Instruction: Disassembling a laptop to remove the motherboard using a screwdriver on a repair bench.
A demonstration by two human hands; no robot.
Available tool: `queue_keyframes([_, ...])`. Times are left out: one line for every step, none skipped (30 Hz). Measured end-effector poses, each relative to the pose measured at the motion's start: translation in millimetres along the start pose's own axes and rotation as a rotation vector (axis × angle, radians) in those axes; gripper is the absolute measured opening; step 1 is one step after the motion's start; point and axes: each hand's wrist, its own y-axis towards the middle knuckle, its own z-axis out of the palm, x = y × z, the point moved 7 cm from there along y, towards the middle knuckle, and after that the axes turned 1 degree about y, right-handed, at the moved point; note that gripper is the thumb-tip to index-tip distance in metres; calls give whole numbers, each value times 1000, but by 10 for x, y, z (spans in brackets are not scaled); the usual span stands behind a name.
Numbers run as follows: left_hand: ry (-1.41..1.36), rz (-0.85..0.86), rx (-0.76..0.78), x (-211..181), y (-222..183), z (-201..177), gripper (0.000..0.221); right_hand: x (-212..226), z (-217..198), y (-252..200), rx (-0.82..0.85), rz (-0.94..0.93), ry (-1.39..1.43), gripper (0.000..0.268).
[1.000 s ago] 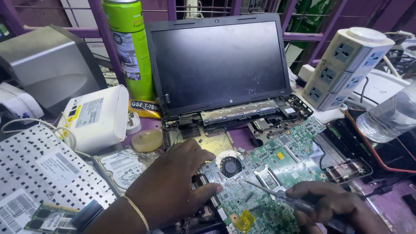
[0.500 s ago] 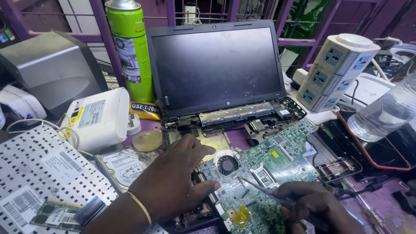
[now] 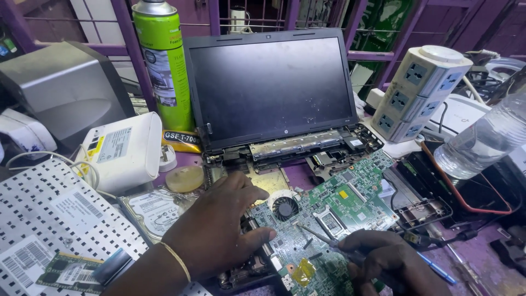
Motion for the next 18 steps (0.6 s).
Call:
queue_keyframes([-1, -16, 14, 6, -1, 9, 65, 36, -2, 3, -28, -2, -53, 23])
queue_keyframes([-1, -16, 15, 1, -5, 6, 65, 63, 4, 4, -27, -1, -54, 23])
queue_keyframes([-8, -23, 18, 0, -9, 4, 64, 85, 6, 5, -33, 7, -42, 24])
queue_keyframes([-14, -30, 19, -2, -7, -2, 63, 105, 5, 11, -40, 14, -31, 24])
queue_keyframes([-13, -28, 18, -1, -2, -4, 63, 75, -10, 11, -42, 13, -32, 24])
queue_keyframes([-22, -32, 21, 5, -4, 0, 64, 51, -7, 7, -16, 7, -29, 22])
queue_keyframes([-30, -37, 25, 11, -6, 4, 64, 27, -3, 2, 10, 1, -25, 21])
queue_keyframes([-29, -36, 23, 7, -4, -4, 64, -31, 5, -1, 9, -1, -25, 21])
queue_keyframes([-25, -38, 30, 4, -2, -5, 64, -83, 18, -4, 17, -12, -29, 21])
queue_keyframes([-23, -39, 40, -3, -3, 2, 65, -133, 28, -17, 24, -21, -34, 20])
queue_keyframes([-23, -38, 41, 1, -5, 8, 65, -246, -11, -7, 23, -20, -35, 20])
queue_keyframes([-7, -35, 61, 5, -7, 24, 66, -367, 68, -4, 189, 8, 174, 20])
queue_keyframes([9, -32, 82, 9, -9, 40, 67, -467, 142, -20, 353, 40, 383, 34])
queue_keyframes([9, -30, 82, -11, -10, 23, 67, -818, 171, 15, 353, 41, 382, 34])
queue_keyframes([8, -43, 105, -20, -12, 22, 69, -1178, 269, 20, 459, 9, 101, 31])
queue_keyframes([8, -58, 126, -26, -18, 18, 72, -1557, 362, 24, 561, -25, -178, 30])
queue_keyframes([7, -57, 125, -34, -16, 10, 72, -1073, 349, 14, 561, -25, -179, 30])
queue_keyframes([28, -59, 145, -35, -18, 14, 73, -555, 247, 53, 408, -56, -152, 27])
